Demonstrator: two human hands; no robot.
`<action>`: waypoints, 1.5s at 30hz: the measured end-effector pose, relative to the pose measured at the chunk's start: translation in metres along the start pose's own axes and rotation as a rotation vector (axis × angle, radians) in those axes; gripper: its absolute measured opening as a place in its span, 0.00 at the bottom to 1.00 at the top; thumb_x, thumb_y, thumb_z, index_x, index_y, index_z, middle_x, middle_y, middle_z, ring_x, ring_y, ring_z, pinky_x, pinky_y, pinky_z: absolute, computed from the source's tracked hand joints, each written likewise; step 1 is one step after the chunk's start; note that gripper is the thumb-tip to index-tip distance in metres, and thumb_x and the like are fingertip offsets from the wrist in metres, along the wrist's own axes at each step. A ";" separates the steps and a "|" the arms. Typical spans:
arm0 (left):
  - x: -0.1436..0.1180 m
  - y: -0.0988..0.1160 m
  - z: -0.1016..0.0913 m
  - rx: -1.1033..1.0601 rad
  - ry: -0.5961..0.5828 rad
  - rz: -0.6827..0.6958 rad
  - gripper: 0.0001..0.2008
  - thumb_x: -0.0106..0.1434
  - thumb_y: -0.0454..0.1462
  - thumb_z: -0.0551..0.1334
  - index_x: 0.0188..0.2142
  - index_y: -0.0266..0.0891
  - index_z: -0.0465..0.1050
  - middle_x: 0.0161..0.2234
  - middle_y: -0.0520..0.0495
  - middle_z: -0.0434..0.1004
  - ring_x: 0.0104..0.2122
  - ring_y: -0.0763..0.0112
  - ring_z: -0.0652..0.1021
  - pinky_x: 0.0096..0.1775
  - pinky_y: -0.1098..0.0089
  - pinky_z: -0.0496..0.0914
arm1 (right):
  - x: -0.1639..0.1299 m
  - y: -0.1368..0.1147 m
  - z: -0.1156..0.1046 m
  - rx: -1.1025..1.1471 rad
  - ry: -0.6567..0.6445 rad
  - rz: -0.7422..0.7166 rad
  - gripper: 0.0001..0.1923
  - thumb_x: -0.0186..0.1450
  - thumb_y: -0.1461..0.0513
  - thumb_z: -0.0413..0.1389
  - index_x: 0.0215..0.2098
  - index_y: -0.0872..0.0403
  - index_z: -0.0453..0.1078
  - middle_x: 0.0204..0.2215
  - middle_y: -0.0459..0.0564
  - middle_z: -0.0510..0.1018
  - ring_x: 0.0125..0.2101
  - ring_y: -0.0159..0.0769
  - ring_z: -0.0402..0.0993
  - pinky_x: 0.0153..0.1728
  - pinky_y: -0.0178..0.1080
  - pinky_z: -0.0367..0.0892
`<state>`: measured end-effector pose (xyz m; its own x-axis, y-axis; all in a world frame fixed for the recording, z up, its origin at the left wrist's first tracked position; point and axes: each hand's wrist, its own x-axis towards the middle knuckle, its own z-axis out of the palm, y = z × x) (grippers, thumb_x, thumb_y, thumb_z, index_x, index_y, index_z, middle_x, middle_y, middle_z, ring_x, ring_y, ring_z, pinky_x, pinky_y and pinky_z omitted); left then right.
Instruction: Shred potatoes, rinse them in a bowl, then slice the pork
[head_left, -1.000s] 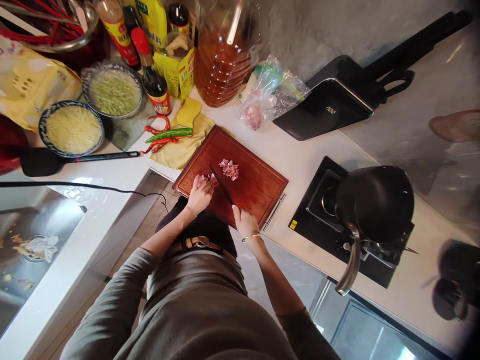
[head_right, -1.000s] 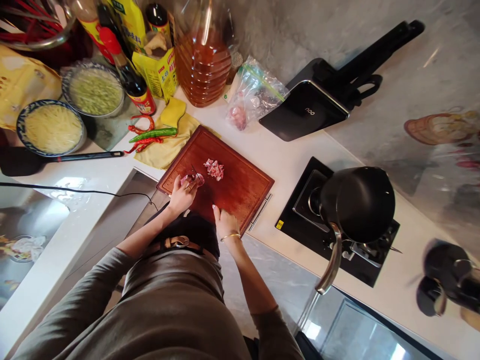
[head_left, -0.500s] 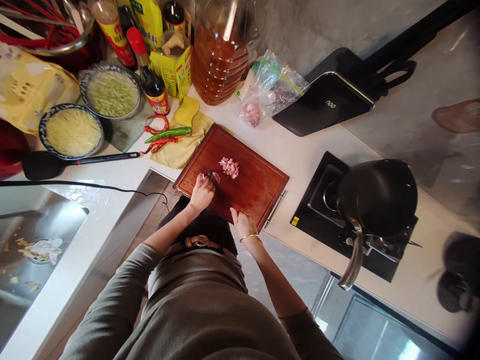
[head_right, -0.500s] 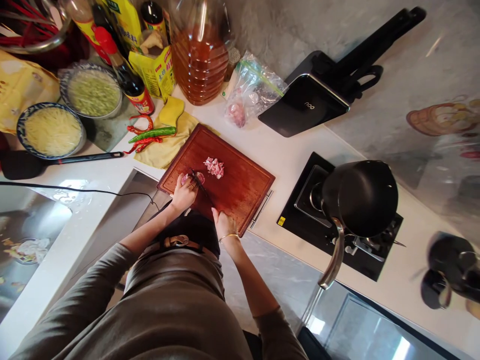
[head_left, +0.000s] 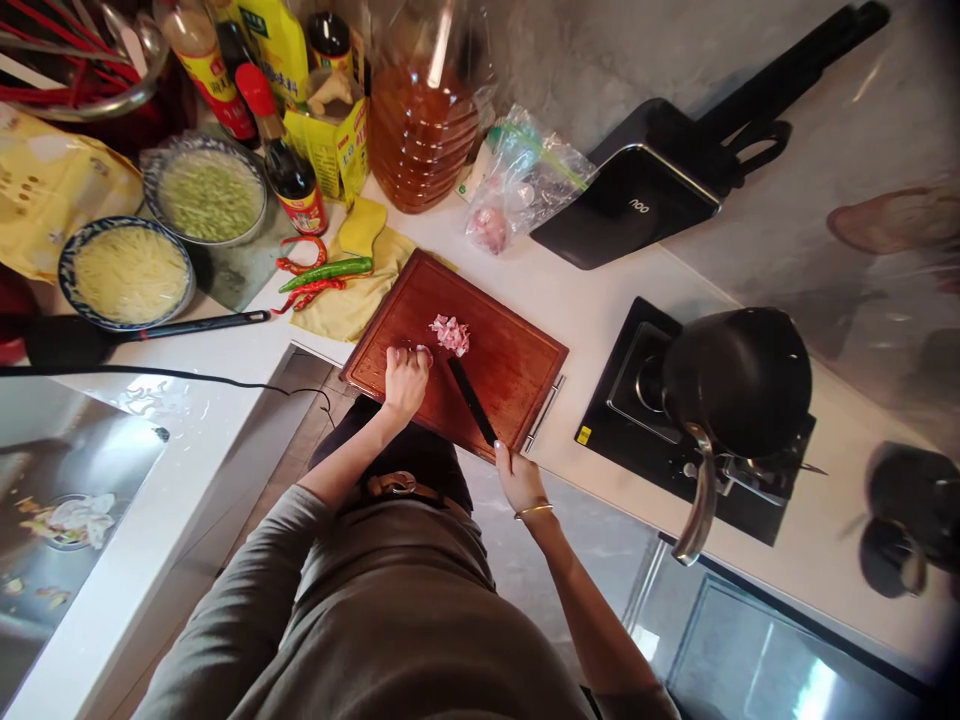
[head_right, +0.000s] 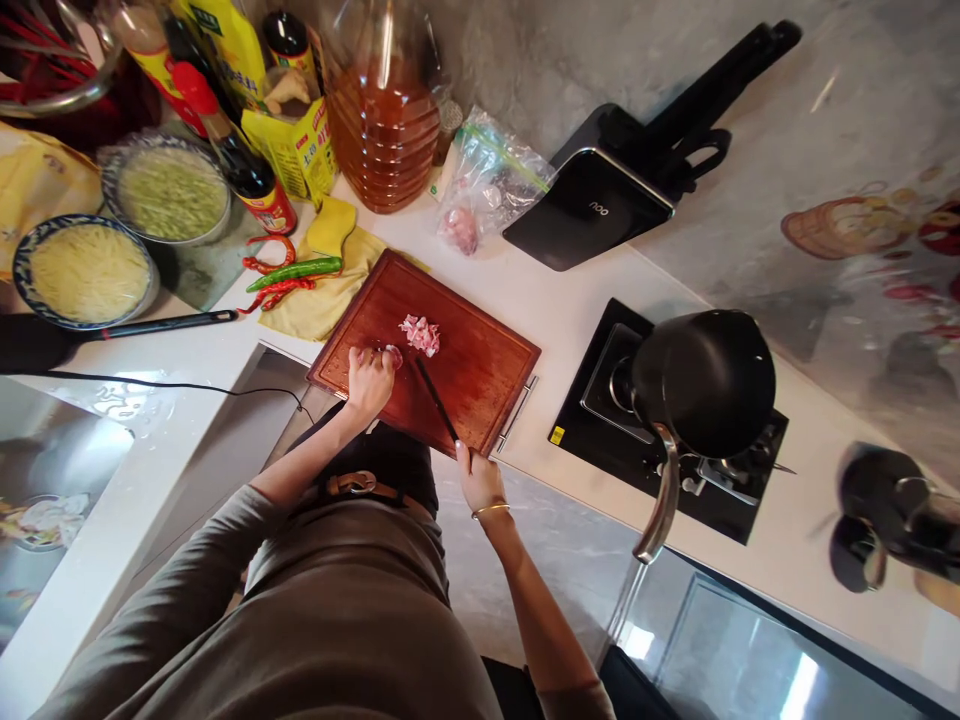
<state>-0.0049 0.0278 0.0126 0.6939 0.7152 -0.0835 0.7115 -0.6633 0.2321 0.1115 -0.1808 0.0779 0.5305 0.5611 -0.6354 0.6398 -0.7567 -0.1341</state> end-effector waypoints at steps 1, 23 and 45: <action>0.003 0.001 0.000 0.019 -0.006 -0.002 0.19 0.63 0.28 0.45 0.48 0.26 0.68 0.34 0.34 0.75 0.40 0.56 0.73 0.51 0.50 0.60 | 0.002 0.000 0.003 0.025 0.025 -0.001 0.30 0.70 0.52 0.33 0.36 0.57 0.75 0.33 0.58 0.80 0.35 0.40 0.76 0.33 0.34 0.61; -0.029 -0.040 0.004 -0.185 0.234 0.157 0.13 0.65 0.39 0.52 0.44 0.36 0.70 0.43 0.41 0.75 0.48 0.61 0.72 0.57 0.55 0.61 | 0.037 -0.091 -0.001 -0.081 -0.119 -0.018 0.32 0.69 0.48 0.33 0.40 0.57 0.72 0.35 0.61 0.79 0.38 0.45 0.77 0.36 0.39 0.65; -0.033 -0.048 0.009 -0.251 0.208 0.134 0.11 0.65 0.39 0.53 0.43 0.39 0.69 0.45 0.41 0.73 0.52 0.62 0.70 0.56 0.56 0.63 | 0.017 -0.067 0.010 -0.015 -0.082 -0.031 0.27 0.70 0.51 0.36 0.40 0.56 0.73 0.34 0.57 0.80 0.37 0.40 0.77 0.36 0.35 0.63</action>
<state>-0.0611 0.0336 -0.0045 0.7237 0.6721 0.1569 0.5483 -0.6980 0.4606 0.0719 -0.1236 0.0680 0.4630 0.5544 -0.6916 0.6641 -0.7337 -0.1435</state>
